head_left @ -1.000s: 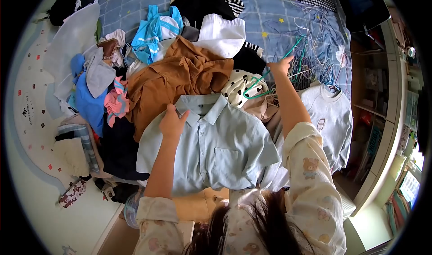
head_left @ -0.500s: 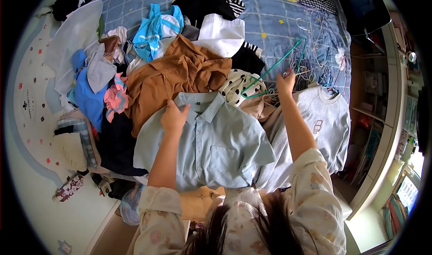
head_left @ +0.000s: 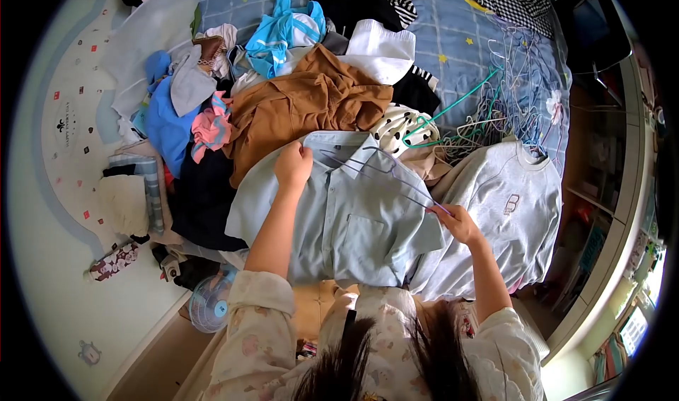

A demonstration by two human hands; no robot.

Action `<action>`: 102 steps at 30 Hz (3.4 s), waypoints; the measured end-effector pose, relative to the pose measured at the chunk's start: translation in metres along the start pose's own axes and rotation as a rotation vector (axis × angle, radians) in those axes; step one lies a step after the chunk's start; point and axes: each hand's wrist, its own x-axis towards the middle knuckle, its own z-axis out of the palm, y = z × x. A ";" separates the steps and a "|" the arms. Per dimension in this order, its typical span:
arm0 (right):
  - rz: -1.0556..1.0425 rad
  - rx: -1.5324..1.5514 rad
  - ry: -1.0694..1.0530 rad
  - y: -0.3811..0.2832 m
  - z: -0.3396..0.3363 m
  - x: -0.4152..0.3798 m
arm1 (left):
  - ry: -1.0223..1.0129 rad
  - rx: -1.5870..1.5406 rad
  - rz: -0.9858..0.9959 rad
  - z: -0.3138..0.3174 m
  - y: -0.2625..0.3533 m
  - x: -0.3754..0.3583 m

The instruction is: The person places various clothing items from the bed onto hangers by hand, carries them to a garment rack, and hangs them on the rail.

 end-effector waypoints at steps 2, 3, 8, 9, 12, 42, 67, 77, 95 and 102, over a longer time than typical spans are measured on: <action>-0.044 -0.050 0.008 0.000 0.000 0.002 | -0.011 0.003 0.095 -0.012 -0.002 -0.014; -0.053 -0.077 -0.008 -0.007 0.000 0.003 | -0.008 -0.045 0.110 -0.021 0.006 -0.028; -0.157 -0.111 -0.123 -0.042 0.023 0.013 | -0.029 -0.220 0.415 -0.077 0.030 -0.108; -0.233 -0.064 -0.154 -0.029 0.035 0.023 | 0.000 -0.310 0.558 -0.089 0.032 -0.125; -0.272 0.020 -0.241 -0.053 0.068 0.012 | 0.100 -0.194 0.882 -0.129 0.029 -0.169; -0.749 0.267 0.443 -0.078 0.287 -0.230 | 0.586 -0.057 0.826 -0.272 -0.192 -0.464; -1.278 -0.862 1.079 -0.130 0.350 -0.581 | 0.922 -0.285 1.234 -0.378 -0.095 -0.612; -1.260 -0.959 1.236 -0.091 0.313 -0.603 | 0.810 -0.123 1.322 -0.347 -0.072 -0.590; -1.013 -0.785 1.472 0.038 0.259 -0.601 | 0.333 -0.265 1.604 -0.253 -0.002 -0.568; -0.841 -0.790 1.639 0.092 0.180 -0.634 | -0.133 -0.321 1.518 -0.204 0.057 -0.570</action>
